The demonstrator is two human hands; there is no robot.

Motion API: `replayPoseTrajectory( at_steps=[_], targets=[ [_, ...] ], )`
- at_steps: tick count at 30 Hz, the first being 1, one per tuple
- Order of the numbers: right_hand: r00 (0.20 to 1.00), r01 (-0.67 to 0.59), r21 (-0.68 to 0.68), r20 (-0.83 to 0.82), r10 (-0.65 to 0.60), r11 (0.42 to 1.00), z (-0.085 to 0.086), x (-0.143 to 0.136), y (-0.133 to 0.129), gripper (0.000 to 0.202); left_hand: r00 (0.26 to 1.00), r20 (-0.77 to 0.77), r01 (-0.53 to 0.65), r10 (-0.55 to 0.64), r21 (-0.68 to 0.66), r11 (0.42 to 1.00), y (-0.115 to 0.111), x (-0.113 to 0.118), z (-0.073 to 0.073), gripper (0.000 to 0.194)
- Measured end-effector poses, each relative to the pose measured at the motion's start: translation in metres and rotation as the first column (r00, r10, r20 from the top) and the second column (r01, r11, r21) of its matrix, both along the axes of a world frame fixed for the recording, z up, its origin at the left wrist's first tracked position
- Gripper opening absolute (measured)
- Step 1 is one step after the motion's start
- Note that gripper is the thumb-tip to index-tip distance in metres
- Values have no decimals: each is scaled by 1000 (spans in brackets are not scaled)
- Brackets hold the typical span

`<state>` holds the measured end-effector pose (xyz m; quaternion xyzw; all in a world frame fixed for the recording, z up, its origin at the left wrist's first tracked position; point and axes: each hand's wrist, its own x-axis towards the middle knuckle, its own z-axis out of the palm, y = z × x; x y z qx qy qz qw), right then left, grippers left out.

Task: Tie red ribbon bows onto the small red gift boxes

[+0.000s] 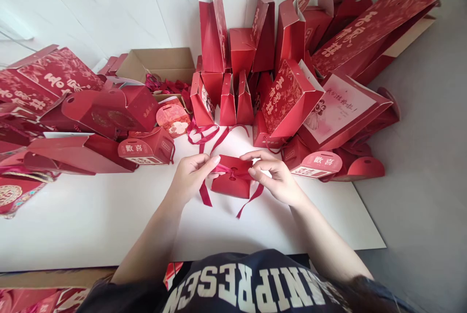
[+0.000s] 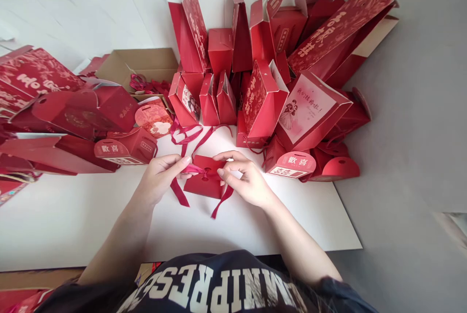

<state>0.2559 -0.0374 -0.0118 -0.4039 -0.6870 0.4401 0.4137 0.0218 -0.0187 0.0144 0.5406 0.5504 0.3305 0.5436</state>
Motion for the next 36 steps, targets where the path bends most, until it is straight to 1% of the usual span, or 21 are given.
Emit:
replayPoseTrajectory(
  at_steps=[3,5,9,11,13,16,19,22,25,29,32,34,36],
  targets=[
    [999,17,-62,49,-14,998,-4,6,4,23,988,-148,48,-45,19,999,3,-5,-1,42],
    [996,21,-89,92,-12,996,-6,9,7,24,968,-230,104,-96,24,994,4,-8,-1,43],
    [990,7,-116,139,9,993,-5,12,7,26,920,-275,274,-280,-63,960,6,-9,1,38],
    [989,5,-127,144,13,992,-4,13,7,26,910,-276,302,-309,-70,951,6,-8,1,35],
    [989,8,-132,147,12,991,-4,13,7,23,913,-261,313,-313,-39,949,8,-9,0,34],
    [985,59,-99,168,-42,993,-6,12,7,21,938,-197,289,-287,-16,957,10,-9,-6,33],
    [980,113,-72,174,-99,991,-8,10,7,24,968,-90,230,-234,-51,972,13,-10,-13,33],
    [985,99,-49,146,-91,994,-8,7,7,27,980,-31,194,-198,-104,975,14,-10,-16,34],
    [984,84,-5,157,-82,996,-8,3,6,26,983,-6,180,-182,-126,976,12,-9,-12,35],
    [977,117,60,171,-126,991,-11,-7,2,23,980,-11,193,-198,-186,963,3,-4,0,35],
    [975,136,136,158,-157,981,-14,-14,1,20,978,-14,200,-209,-228,953,-4,1,8,36],
    [974,140,181,149,-168,973,-13,-17,1,18,979,7,199,-204,-257,946,-6,4,9,36],
    [980,108,170,146,-134,979,-11,-18,2,18,980,22,198,-200,-277,940,-6,5,9,37]
  ],
)
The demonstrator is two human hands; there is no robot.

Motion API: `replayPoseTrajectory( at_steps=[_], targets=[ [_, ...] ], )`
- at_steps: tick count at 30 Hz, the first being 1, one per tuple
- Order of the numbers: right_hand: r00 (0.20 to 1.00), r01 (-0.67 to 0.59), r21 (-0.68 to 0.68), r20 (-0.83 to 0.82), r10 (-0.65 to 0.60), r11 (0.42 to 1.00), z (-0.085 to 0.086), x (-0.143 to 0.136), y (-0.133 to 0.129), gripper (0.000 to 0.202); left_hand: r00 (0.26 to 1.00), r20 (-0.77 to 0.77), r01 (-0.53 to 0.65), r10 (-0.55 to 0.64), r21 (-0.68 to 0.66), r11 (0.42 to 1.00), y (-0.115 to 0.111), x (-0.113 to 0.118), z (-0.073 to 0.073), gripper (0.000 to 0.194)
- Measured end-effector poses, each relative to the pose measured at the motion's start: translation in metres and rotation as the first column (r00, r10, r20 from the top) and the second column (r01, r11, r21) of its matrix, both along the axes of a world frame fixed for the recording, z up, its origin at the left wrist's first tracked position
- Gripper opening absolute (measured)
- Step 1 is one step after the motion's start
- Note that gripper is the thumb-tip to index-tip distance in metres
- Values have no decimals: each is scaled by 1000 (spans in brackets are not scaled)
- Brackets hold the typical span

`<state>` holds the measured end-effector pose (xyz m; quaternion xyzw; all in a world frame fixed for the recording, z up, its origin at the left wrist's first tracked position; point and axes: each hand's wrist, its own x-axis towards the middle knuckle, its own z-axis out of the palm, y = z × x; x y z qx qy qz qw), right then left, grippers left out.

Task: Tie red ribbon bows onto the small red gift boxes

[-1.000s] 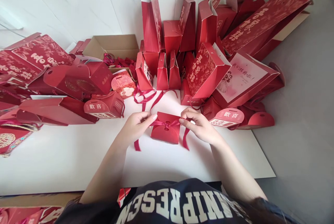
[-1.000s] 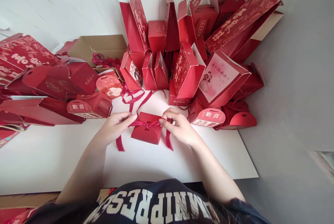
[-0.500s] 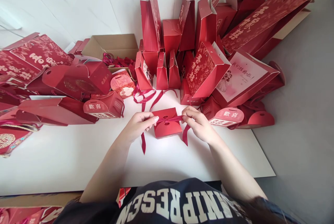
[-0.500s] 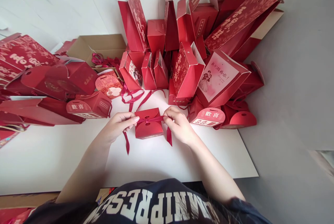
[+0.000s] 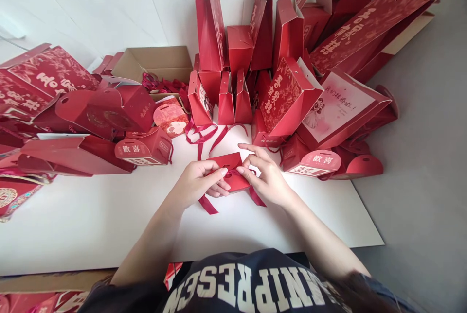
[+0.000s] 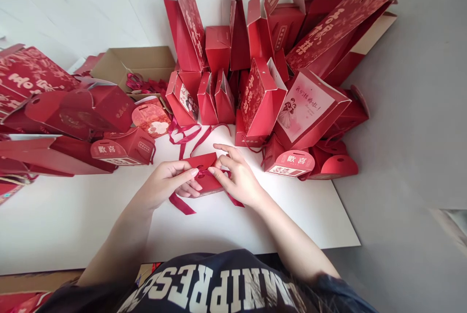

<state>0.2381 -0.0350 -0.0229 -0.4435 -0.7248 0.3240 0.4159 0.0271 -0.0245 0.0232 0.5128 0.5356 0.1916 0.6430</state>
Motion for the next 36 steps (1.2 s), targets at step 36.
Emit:
replayPoseTrajectory(
  at_steps=[36],
  targets=[
    [1000,-27,-136,-16,25,990,-4,17,11,25,953,-133,290,-272,150,945,28,-33,-15,36]
  ],
)
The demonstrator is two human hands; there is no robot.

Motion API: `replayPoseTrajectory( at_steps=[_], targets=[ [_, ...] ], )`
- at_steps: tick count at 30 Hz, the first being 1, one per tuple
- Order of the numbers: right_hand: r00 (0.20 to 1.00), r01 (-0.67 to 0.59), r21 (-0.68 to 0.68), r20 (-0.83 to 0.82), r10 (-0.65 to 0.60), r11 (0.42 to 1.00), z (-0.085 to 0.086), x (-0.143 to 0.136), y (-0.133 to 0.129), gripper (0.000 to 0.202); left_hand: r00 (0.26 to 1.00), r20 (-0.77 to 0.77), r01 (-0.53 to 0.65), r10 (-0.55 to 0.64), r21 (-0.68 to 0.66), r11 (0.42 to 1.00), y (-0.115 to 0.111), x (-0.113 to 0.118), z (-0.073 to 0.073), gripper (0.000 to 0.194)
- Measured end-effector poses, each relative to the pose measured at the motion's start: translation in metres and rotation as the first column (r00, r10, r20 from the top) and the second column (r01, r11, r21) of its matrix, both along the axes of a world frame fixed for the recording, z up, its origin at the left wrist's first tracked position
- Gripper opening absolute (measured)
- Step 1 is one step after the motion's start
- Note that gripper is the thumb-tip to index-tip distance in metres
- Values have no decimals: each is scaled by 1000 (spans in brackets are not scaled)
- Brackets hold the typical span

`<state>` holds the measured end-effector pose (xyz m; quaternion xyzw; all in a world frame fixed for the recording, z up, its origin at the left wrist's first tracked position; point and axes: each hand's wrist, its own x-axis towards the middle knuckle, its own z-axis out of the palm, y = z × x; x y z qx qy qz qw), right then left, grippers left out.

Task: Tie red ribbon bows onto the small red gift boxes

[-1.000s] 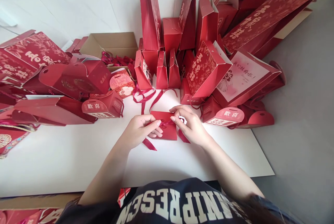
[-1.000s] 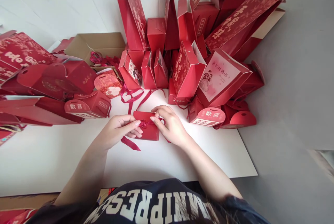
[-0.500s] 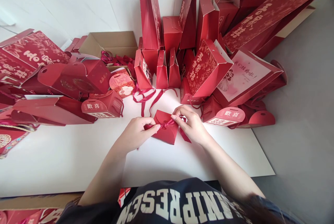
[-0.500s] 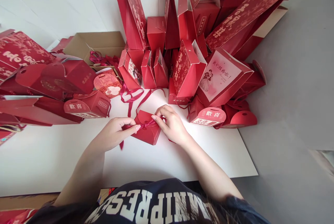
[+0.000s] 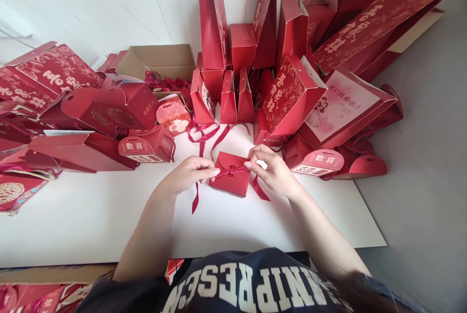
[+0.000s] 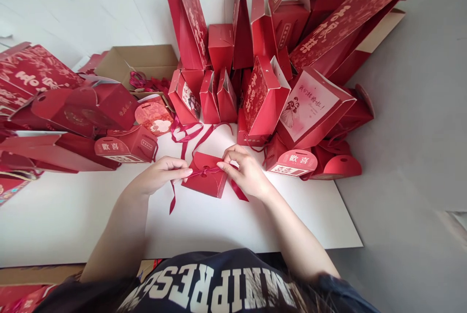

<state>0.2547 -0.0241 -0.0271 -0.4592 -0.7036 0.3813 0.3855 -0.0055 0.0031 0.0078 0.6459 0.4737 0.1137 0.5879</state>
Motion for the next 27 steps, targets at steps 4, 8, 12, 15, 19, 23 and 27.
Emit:
replayPoseTrajectory(
  at_steps=[4,8,12,15,19,23,27],
  targets=[
    [999,34,-40,-18,-35,999,-3,6,2,29,997,65,34,-31,-49,998,8,-9,-6,34],
    [1000,19,-75,-22,-20,997,-5,12,3,28,993,118,-9,2,57,998,11,-15,-10,31],
    [996,-46,-187,-89,29,981,-5,18,3,22,996,90,12,-11,-6,1000,10,-17,-10,26],
    [981,-120,-245,-177,78,962,-6,23,3,14,995,96,19,-16,-28,999,8,-14,-9,26],
    [960,-178,-279,-258,105,944,-9,27,5,16,990,135,-33,35,-19,999,5,-8,-7,28],
    [949,-161,-299,-308,64,941,-9,27,4,25,976,190,-116,108,30,993,5,-8,-9,28],
    [932,-136,-253,-362,37,958,-7,25,4,34,956,229,-194,185,17,981,8,-11,-12,27]
  ],
)
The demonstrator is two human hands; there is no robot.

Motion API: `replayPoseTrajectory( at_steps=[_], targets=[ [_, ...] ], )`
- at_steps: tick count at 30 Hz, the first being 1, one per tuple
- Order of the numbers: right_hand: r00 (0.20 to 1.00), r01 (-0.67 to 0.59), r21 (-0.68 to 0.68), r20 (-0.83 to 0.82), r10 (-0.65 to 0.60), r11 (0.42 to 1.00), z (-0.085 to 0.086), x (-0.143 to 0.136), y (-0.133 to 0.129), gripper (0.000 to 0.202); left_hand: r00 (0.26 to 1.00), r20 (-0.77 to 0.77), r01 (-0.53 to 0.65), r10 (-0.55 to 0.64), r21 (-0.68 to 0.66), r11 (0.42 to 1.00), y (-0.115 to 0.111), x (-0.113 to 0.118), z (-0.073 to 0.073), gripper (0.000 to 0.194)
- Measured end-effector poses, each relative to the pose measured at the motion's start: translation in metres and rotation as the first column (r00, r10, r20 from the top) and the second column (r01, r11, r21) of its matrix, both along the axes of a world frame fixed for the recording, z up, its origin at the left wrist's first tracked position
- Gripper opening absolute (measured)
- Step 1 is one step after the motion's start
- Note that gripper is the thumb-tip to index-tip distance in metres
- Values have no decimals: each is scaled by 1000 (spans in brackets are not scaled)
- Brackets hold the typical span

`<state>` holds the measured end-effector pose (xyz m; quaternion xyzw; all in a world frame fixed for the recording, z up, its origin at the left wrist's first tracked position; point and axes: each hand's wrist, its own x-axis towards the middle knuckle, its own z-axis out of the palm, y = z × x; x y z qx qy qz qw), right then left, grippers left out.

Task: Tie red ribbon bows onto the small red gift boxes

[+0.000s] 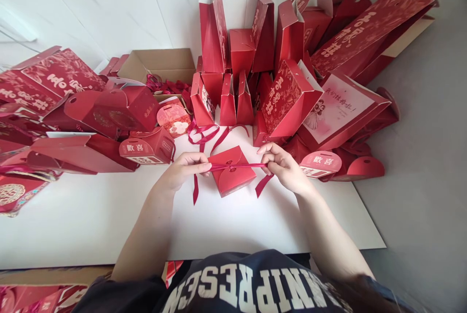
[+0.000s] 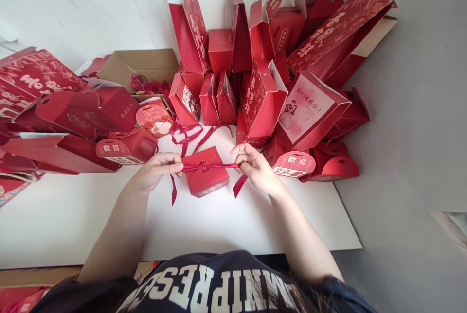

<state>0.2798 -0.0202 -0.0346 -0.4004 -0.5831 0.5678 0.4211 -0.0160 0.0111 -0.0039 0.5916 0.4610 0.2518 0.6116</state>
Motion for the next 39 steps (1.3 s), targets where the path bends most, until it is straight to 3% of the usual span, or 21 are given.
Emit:
replayPoseTrajectory(
  at_steps=[6,12,17,21,28,31,34,39],
  targets=[
    [1000,-8,2,-12,8,1000,-2,2,3,33,996,-28,88,-89,-39,995,2,3,-5,26],
    [991,-123,-151,-74,112,981,1,1,3,14,992,-80,103,-94,114,988,-2,7,2,25],
    [981,-183,-284,12,195,941,0,-6,1,59,975,-194,130,-106,116,985,-8,11,9,31],
    [971,-192,-265,87,222,945,4,-10,-4,50,984,-176,57,-37,112,992,-10,15,2,38],
    [981,-141,-139,110,157,980,2,-15,-6,41,986,-142,97,-85,81,992,-10,19,-4,39],
    [981,-11,68,196,-2,998,2,-15,-5,35,976,-179,141,-120,111,984,-11,20,-1,37],
    [946,105,292,265,-186,951,3,-15,-4,27,973,-191,160,-133,130,979,-12,21,1,35],
    [962,53,264,246,-120,963,1,-19,-2,26,975,-169,167,-144,130,977,-13,23,3,33]
  ],
)
